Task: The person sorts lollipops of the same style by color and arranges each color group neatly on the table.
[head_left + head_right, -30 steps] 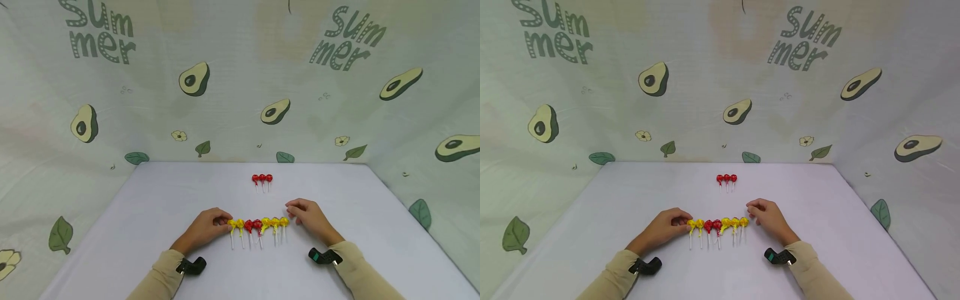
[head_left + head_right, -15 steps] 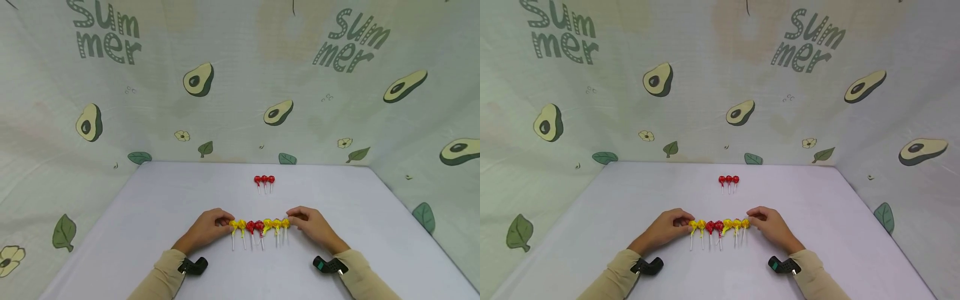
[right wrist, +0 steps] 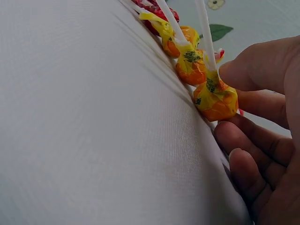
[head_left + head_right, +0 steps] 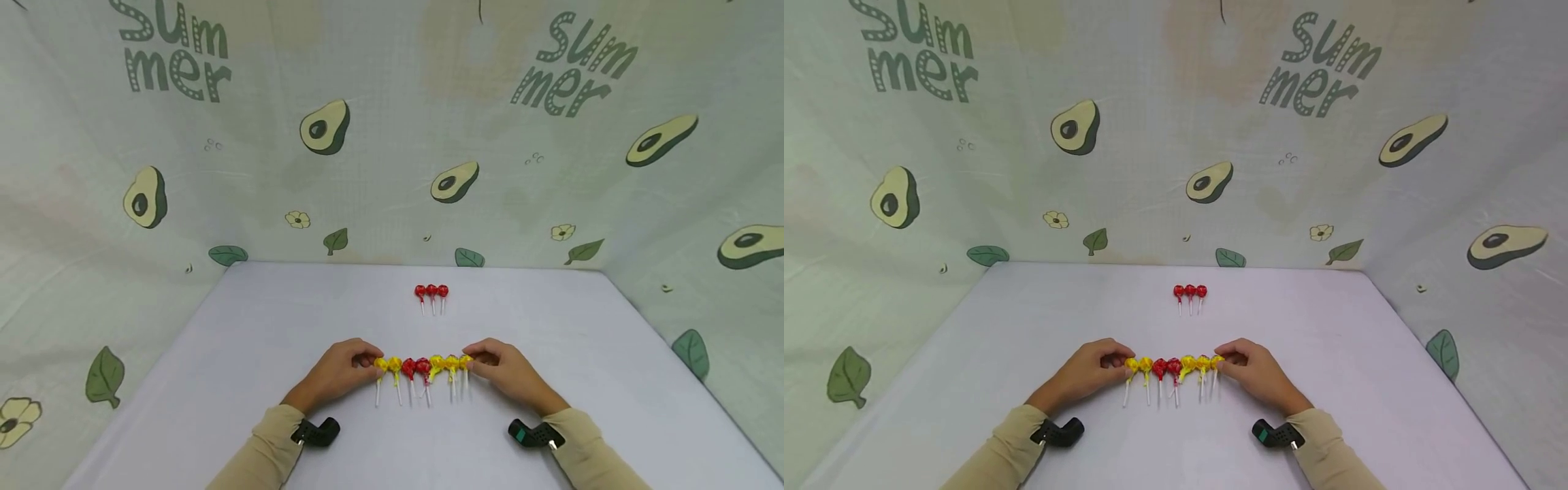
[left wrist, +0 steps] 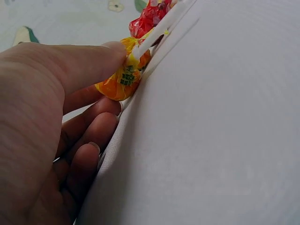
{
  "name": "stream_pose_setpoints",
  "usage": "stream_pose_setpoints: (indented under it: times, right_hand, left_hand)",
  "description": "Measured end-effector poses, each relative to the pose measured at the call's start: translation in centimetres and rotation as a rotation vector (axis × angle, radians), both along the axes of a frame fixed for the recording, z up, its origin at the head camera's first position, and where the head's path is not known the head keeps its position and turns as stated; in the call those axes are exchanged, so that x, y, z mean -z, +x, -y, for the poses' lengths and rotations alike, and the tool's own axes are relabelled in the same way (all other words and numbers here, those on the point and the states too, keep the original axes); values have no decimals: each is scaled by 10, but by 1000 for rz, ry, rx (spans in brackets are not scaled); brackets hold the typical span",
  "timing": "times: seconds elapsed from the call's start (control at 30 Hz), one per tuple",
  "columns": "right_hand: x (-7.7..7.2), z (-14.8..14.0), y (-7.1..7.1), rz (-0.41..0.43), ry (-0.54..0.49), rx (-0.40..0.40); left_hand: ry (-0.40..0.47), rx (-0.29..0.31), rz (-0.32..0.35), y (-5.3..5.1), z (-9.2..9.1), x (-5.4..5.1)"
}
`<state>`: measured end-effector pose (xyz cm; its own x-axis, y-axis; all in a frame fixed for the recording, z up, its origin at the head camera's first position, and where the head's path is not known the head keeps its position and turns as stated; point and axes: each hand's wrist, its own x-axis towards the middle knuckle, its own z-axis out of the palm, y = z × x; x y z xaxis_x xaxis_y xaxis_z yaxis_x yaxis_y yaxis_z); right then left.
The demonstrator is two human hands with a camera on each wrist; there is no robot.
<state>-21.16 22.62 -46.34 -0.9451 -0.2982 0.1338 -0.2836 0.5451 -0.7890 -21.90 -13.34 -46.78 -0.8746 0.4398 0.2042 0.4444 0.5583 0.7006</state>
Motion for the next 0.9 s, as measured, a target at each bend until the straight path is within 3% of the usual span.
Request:
stream_pose_setpoints:
  times: [0.27,0.9]
  right_hand:
    - [0,1,-1,-9,0,-12]
    - [-3,2,-1,-3,35,36]
  left_hand:
    - [-27,-9,-6,-1,1,-2]
    - [55,-11,30,1,1,-4]
